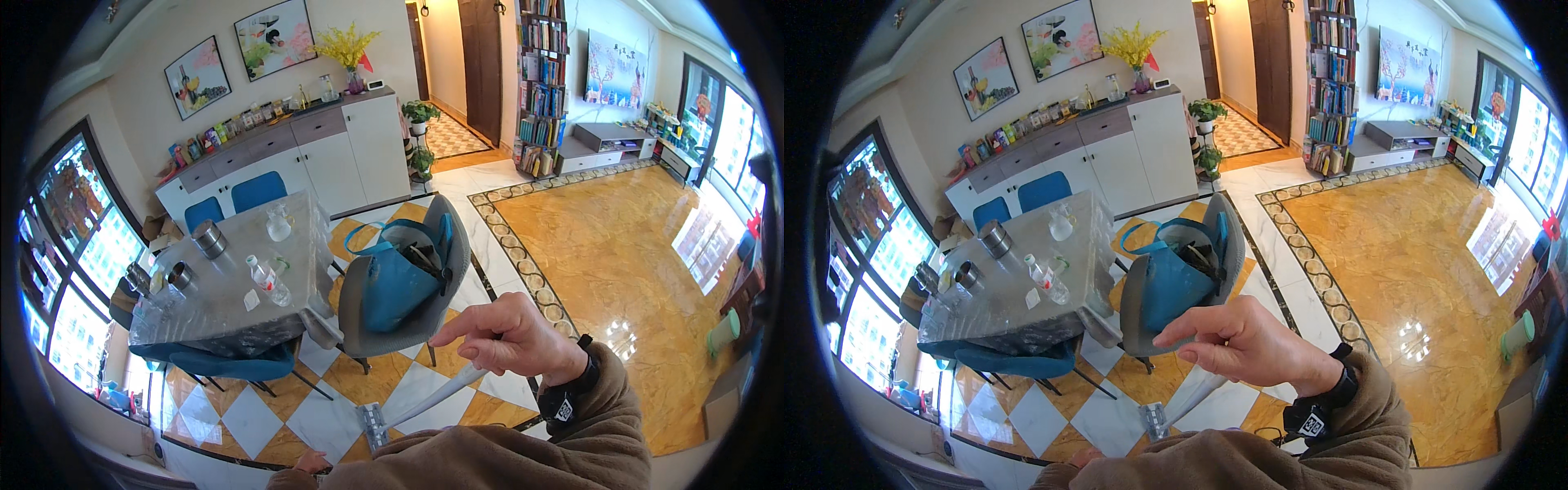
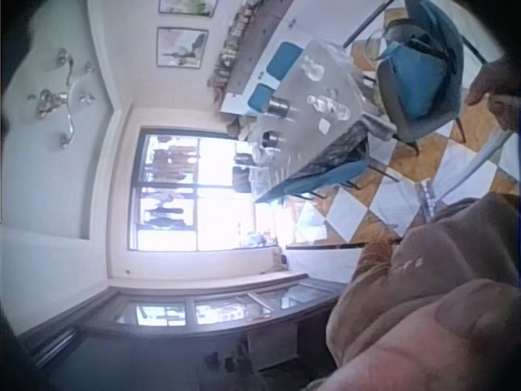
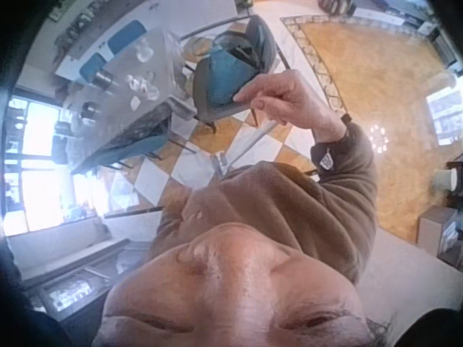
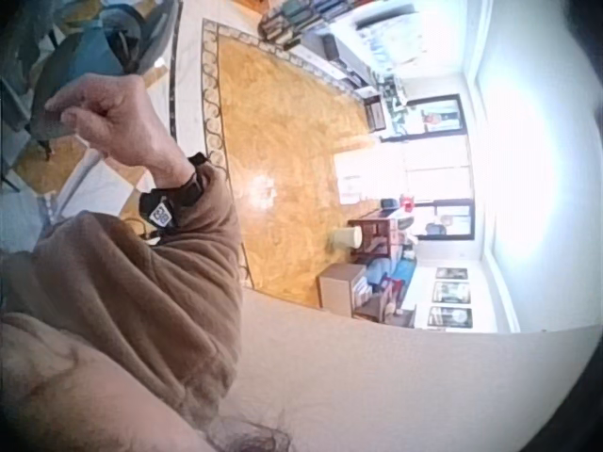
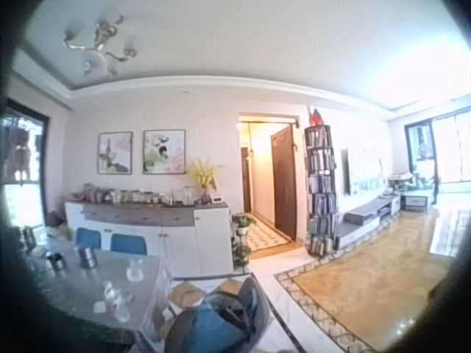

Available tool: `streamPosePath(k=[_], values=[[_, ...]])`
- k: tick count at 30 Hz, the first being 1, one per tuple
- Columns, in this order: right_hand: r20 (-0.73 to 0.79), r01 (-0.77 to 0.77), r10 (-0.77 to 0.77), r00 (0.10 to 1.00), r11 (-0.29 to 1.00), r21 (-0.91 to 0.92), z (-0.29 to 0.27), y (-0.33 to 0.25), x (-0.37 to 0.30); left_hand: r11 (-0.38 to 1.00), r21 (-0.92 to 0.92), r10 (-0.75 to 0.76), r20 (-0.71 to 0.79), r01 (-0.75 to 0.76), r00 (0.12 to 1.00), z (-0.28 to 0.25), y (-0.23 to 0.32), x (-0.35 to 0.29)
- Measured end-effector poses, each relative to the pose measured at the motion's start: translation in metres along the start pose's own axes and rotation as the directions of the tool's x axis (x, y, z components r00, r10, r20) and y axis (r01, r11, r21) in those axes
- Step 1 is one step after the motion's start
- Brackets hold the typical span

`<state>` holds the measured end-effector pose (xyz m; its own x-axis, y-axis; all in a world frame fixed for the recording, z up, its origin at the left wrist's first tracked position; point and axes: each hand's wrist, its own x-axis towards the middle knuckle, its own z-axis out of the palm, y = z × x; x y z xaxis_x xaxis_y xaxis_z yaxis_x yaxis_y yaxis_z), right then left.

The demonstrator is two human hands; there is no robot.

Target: The person mops a tiled floor using a long-handled mop, moving it back and forth across multiple areas. They navigate around furniture and wall-mounted charts, covering a large portion of the room.

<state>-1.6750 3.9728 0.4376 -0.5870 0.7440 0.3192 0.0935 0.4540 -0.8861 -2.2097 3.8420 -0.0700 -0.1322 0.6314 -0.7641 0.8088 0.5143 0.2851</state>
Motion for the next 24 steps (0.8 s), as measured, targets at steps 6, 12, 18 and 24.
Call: streamPosePath(k=[6,12,18,24], values=[[-0.052,-0.09,0.092,0.994,0.996,0.026,0.01,-0.002,0.01,0.973,0.152,0.194,-0.145,-0.172,0.97,0.018,-0.015,-0.016],[-0.34,0.003,-0.026,0.94,0.998,-0.068,0.032,0.035,-0.005,0.799,-0.203,0.556,-0.105,-0.566,0.824,0.017,0.065,0.023],[-0.371,0.144,-0.208,0.905,0.97,-0.195,0.066,0.02,-0.022,0.367,-0.099,0.918,-0.122,-0.925,0.377,0.044,0.238,-0.019],[-0.275,0.162,-0.189,0.943,0.98,-0.118,0.072,0.01,-0.019,0.499,-0.236,0.797,-0.254,-0.834,0.548,0.076,0.292,-0.043]])
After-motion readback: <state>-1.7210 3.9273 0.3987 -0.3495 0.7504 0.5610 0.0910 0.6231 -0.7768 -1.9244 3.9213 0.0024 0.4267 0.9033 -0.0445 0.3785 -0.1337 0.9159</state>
